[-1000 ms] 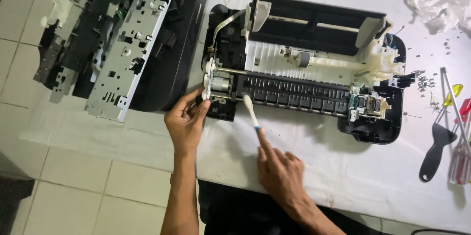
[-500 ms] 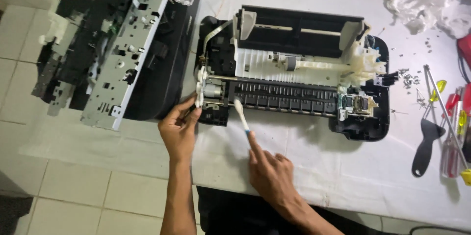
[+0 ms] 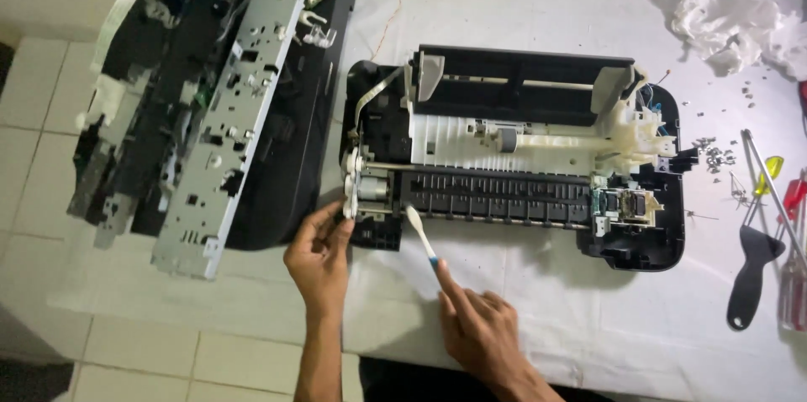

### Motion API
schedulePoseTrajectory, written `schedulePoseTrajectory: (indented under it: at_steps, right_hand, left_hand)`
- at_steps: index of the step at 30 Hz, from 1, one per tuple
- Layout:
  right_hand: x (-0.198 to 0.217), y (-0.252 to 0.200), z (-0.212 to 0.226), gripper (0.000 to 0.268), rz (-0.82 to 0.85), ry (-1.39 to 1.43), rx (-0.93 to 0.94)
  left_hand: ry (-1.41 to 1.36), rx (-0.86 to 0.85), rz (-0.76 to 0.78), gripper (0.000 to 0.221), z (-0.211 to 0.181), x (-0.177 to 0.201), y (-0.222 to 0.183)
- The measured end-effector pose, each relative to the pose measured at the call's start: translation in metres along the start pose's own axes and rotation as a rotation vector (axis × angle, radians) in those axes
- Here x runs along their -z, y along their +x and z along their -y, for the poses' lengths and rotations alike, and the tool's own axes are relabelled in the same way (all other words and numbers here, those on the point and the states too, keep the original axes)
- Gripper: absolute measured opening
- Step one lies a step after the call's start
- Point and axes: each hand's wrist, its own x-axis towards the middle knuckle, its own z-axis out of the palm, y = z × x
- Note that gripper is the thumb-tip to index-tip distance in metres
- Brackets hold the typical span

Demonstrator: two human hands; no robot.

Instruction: Cleaning the internal components of a disassembled printer using a toothbrush to remove dust and debris.

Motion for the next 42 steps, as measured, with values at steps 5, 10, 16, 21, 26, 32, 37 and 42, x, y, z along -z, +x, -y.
schedulePoseTrajectory:
  at_steps: [5, 10, 16, 21, 26, 32, 37, 42]
  right_hand:
    - [0.013, 0.002, 0.002, 0.048, -0.093, -0.189, -0.002]
    - [0.026, 0.003, 0.002, 0.045, -0.093, -0.089, 0.022]
    - [0.032, -0.024, -0.022, 0.044, -0.217, 0.075, -0.085]
    - [0.065, -0.003, -0.062, 0.047, -0.411, -0.129, -0.394]
    - [0.062, 0.015, -0.089, 0.049, -0.334, 0.049, -0.496]
    - [0.056, 0.035, -0.085, 0.046, -0.488, 0.089, -0.39]
    - [0.025, 0.004, -0.028, 0.049, -0.161, 0.146, -0.503]
    - [-0.003, 0.018, -0.019, 0.066, 0.058, -0.044, -0.168]
  left_hand:
    - [0.194, -0.171, -0.024, 0.032, -0.003, -0.002, -0.002]
    - [0.152, -0.238, -0.031, 0.026, -0.008, -0.006, -0.004]
    - [0.147, -0.181, -0.076, 0.026, -0.007, -0.022, -0.006]
    - [-0.005, -0.101, -0.008, 0.035, -0.025, -0.038, -0.005]
    - [-0.003, -0.051, -0.035, 0.032, -0.028, -0.043, -0.009]
    - [0.03, -0.058, -0.033, 0.024, -0.015, -0.05, 0.012]
    - [-0.14, 0.017, 0.06, 0.038, -0.024, -0.047, 0.018]
    - [-0.111, -0.006, 0.019, 0.035, -0.024, -0.051, 0.02]
